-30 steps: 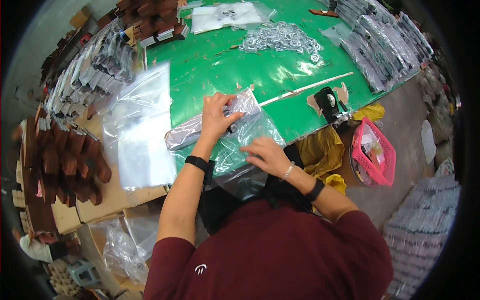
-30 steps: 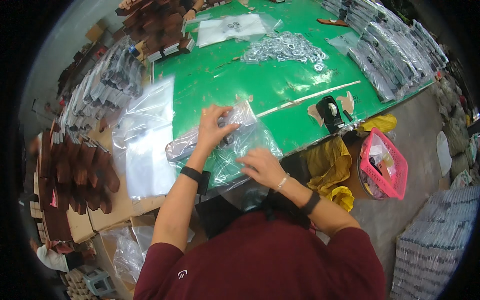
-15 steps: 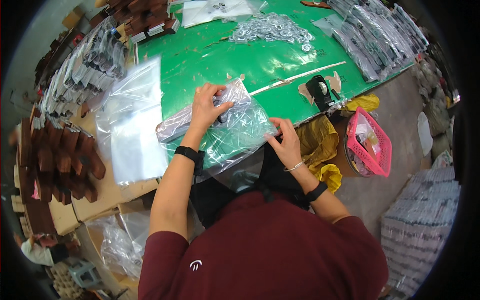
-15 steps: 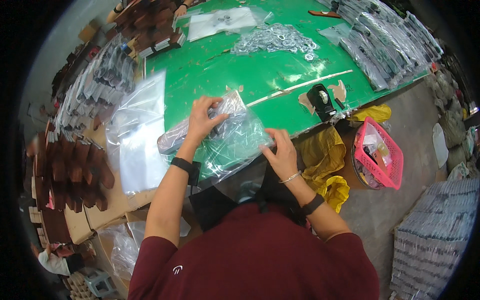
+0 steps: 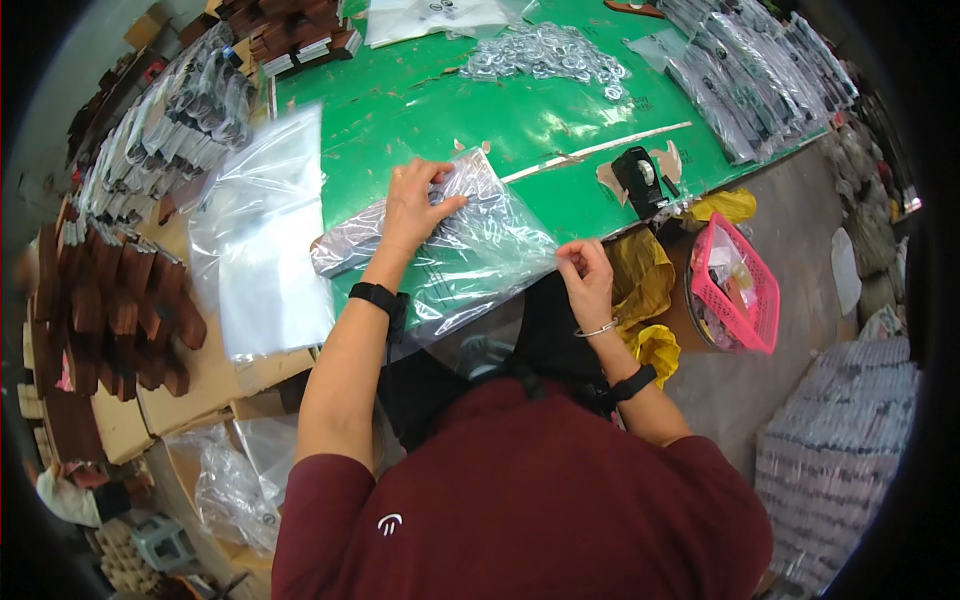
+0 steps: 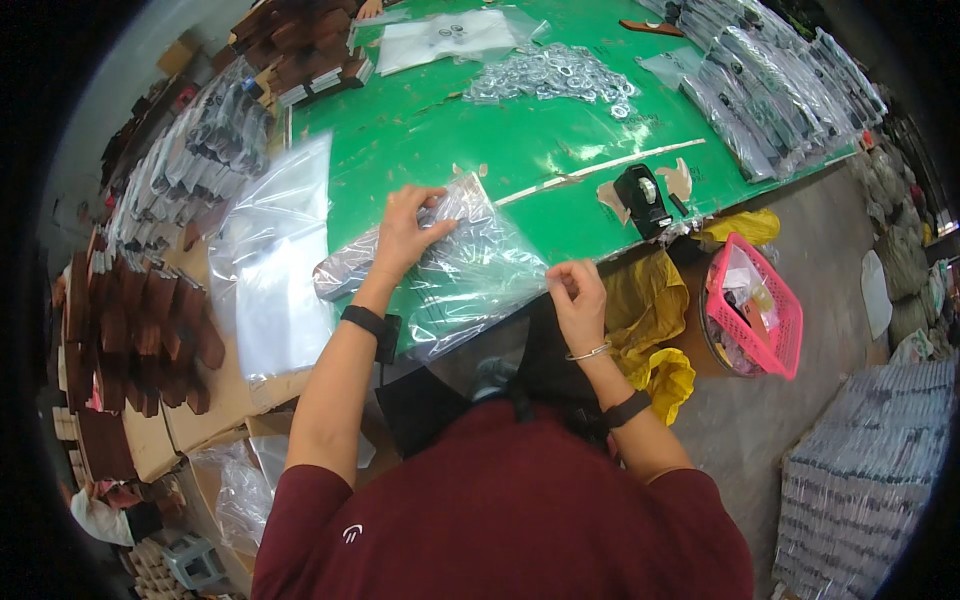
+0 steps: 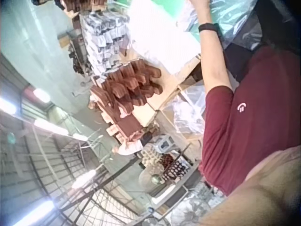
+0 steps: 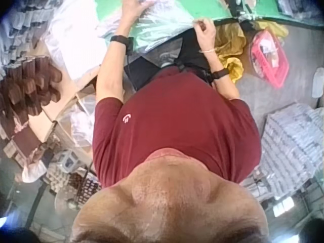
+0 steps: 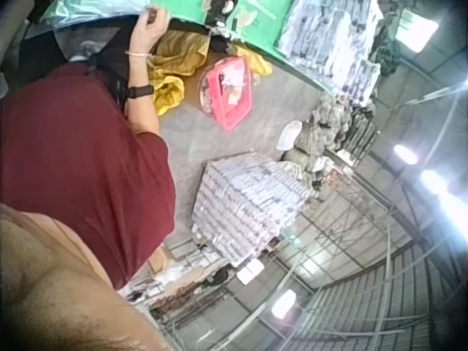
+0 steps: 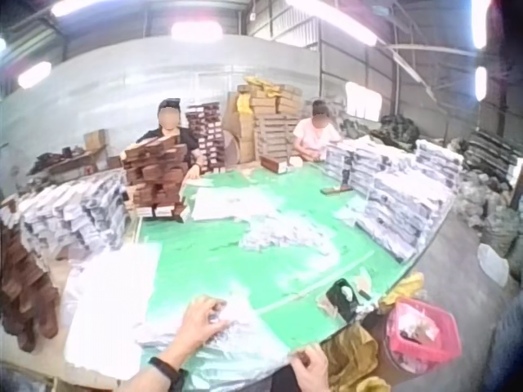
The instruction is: Packaging wooden furniture parts into plastic bags and sealing them with tape.
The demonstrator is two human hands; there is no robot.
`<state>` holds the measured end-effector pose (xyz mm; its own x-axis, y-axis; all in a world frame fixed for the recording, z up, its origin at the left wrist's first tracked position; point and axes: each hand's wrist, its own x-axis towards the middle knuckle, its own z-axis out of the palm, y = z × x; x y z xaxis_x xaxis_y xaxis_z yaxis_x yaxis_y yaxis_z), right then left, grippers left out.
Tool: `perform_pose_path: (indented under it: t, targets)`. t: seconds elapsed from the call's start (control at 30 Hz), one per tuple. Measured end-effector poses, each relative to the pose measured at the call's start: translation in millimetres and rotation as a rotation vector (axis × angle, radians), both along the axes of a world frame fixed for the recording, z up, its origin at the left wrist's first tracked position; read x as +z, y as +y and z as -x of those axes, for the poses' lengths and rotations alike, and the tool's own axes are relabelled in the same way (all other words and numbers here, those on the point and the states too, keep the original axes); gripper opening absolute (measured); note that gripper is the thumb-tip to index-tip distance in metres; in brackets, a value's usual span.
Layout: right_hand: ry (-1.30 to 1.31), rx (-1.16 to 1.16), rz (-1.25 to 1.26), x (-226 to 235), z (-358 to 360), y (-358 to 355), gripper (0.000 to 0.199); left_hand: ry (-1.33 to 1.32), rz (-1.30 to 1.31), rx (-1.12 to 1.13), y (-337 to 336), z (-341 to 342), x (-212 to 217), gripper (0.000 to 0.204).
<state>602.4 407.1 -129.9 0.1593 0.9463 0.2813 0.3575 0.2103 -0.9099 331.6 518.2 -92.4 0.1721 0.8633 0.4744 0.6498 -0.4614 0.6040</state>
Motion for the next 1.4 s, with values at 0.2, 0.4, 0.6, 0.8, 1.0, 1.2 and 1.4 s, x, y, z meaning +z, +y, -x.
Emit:
perform_pose_path:
  t: [0.2, 0.4, 0.6, 0.8, 1.0, 1.2, 1.4]
  targets:
    - [0.075, 0.116, 0.138, 10.8, 2.8, -2.0, 0.037, 0.049, -0.027, -0.032, -0.7, 3.9, 3.3, 0.048]
    - [0.315, 0.249, 0.142, 13.1, -7.4, 6.8, 0.018, 0.134, -0.066, -0.124, -5.7, 5.7, 8.7, 0.052]
    - [0.128, 0.535, 0.161, 46.8, -29.6, 44.4, 0.056, 0.190, -0.077, -0.137, -7.6, 5.9, 4.6, 0.055]
    - [-0.579, 0.472, -0.357, 32.7, 3.7, 74.0, 0.046, 0.189, -0.070, -0.139, -8.8, 6.1, 3.9, 0.057]
    - [-0.451, 0.628, -0.415, 37.2, 17.8, 104.7, 0.020, 0.190, 0.004, -0.150, -12.5, 6.5, 10.9, 0.059]
    - [-0.139, 0.584, -0.323, 38.4, 52.2, 130.1, 0.023, 0.268, -0.055, -0.132, -11.9, 8.7, -6.5, 0.056]
    - [0.015, 0.565, -0.269, 3.4, 69.8, 152.1, 0.027, 0.324, -0.058, -0.113, -7.6, 12.7, -12.6, 0.053]
